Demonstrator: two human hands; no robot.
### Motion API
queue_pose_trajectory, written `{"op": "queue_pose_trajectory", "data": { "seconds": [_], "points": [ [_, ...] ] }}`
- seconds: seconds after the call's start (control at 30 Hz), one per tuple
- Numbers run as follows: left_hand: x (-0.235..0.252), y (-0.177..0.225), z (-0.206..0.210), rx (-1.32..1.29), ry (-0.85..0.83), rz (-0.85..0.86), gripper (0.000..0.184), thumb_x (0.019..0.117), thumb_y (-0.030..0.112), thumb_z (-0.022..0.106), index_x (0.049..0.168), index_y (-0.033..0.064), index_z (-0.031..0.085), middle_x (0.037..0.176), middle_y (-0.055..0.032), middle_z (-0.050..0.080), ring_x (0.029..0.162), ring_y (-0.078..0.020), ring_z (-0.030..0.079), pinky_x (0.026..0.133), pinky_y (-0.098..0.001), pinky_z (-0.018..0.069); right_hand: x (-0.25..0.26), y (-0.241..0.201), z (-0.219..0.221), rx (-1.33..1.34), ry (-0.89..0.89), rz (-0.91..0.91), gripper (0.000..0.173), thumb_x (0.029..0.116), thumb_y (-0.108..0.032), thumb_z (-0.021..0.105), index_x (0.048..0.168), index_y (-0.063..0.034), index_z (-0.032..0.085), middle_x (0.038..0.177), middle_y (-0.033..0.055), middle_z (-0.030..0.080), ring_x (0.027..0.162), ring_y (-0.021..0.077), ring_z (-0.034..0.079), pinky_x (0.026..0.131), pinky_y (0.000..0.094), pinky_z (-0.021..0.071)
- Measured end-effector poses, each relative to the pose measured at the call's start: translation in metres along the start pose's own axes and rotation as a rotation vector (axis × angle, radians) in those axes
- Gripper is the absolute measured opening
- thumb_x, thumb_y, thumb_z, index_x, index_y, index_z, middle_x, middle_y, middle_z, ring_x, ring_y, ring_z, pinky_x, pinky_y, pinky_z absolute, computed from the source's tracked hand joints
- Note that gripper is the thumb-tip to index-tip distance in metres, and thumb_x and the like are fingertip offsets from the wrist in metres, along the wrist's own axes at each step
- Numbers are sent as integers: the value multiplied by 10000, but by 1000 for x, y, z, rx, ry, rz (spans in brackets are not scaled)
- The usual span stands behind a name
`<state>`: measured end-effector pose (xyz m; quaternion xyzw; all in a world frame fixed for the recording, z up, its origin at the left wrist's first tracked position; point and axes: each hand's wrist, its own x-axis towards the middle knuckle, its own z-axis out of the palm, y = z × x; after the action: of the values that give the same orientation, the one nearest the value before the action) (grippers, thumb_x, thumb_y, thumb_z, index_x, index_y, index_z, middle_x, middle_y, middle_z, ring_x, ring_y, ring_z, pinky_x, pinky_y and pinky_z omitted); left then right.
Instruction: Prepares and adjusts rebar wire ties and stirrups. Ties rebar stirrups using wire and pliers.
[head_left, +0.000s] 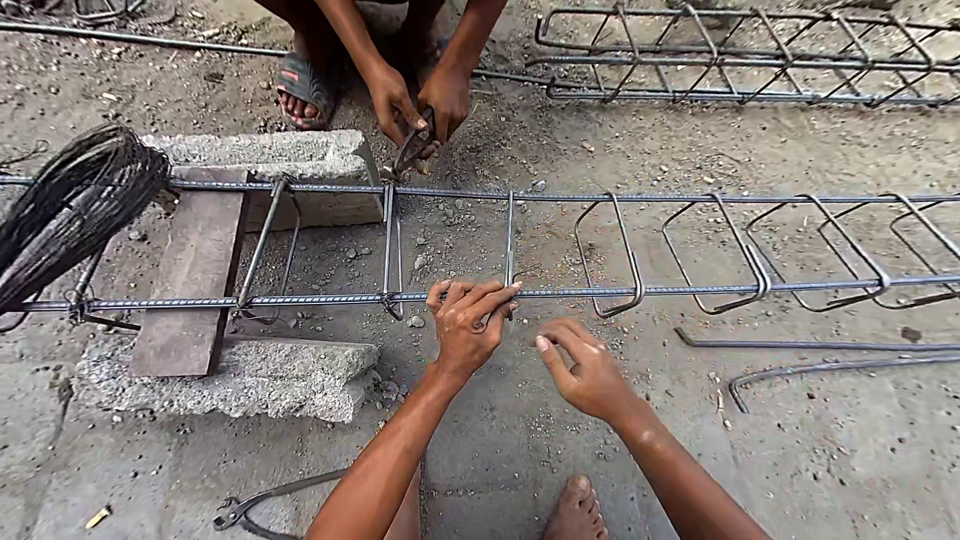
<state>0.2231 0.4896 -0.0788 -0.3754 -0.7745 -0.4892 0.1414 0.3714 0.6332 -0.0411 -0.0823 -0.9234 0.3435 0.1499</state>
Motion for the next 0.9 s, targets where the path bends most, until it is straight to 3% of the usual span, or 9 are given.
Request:
{"op": "queue_pose_trajectory", "data": {
  "seconds": [0.1,0.23,0.3,0.37,0.43,0.57,0.67,0.8,0.9],
  "points": [
    [-8,-7,4,10,-23,-13,155,931,265,735,1053,275,830,1071,75,776,998,-119,645,1045,-467,309,-4,35,53,-231,145,120,564,1078,-367,450,1433,69,500,1492,284,481,1353,422,520,1092,515,464],
    [-7,-7,3,14,-27,-4,160,929,259,737,1060,265,829,1071,69,776,982,-123,643,1043,-472,304,39,72,82,-315,211,42,589,1081,-322,370,1563,17,370,1643,247,294,1519,414,299,1211,583,279],
    [-5,-7,2,9,-21,-9,163,927,254,735,1060,269,829,1073,75,776,991,-117,641,1044,-466,303,63,77,85,-273,222,-87,463,1054,-237,412,1435,-15,554,1559,218,450,1480,404,376,1204,572,288],
    [-8,-8,4,10,-13,-15,156,926,254,738,1050,271,831,1070,79,776,996,-118,639,1041,-462,304,78,79,85,-278,239,-192,311,1017,-207,454,1079,-16,692,1204,194,674,1216,393,595,1063,549,407],
    [-9,-11,6,13,0,-11,149,922,248,739,1035,271,834,1061,78,778,986,-119,643,1040,-462,305,83,77,80,-262,167,-222,329,1001,-204,447,923,4,689,924,183,690,937,369,669,882,528,474],
    [-7,-13,6,30,6,7,147,928,261,736,1040,263,832,1071,68,776,988,-119,648,1040,-460,308,65,48,67,-178,-47,-42,300,995,-165,460,889,7,682,756,164,677,752,349,710,664,545,551],
    [-8,-14,8,29,18,27,150,923,265,751,1050,263,830,1059,70,774,990,-125,638,1040,-456,301,51,22,47,-164,-288,195,451,1089,-278,351,1050,22,686,775,193,678,796,389,706,708,575,532],
    [-7,-16,7,30,19,60,149,929,270,746,1054,271,828,1058,72,771,975,-120,637,1041,-453,302,41,-14,17,-71,-436,329,486,1119,-372,290,919,-56,600,643,44,477,608,206,534,594,412,434],
    [-6,-17,7,24,9,88,162,947,279,724,1075,276,822,1076,72,768,971,-119,633,1029,-441,310,44,-38,-2,31,-481,406,455,1121,-362,291,911,-82,582,665,-1,431,604,143,483,597,363,412]
  ]
}}
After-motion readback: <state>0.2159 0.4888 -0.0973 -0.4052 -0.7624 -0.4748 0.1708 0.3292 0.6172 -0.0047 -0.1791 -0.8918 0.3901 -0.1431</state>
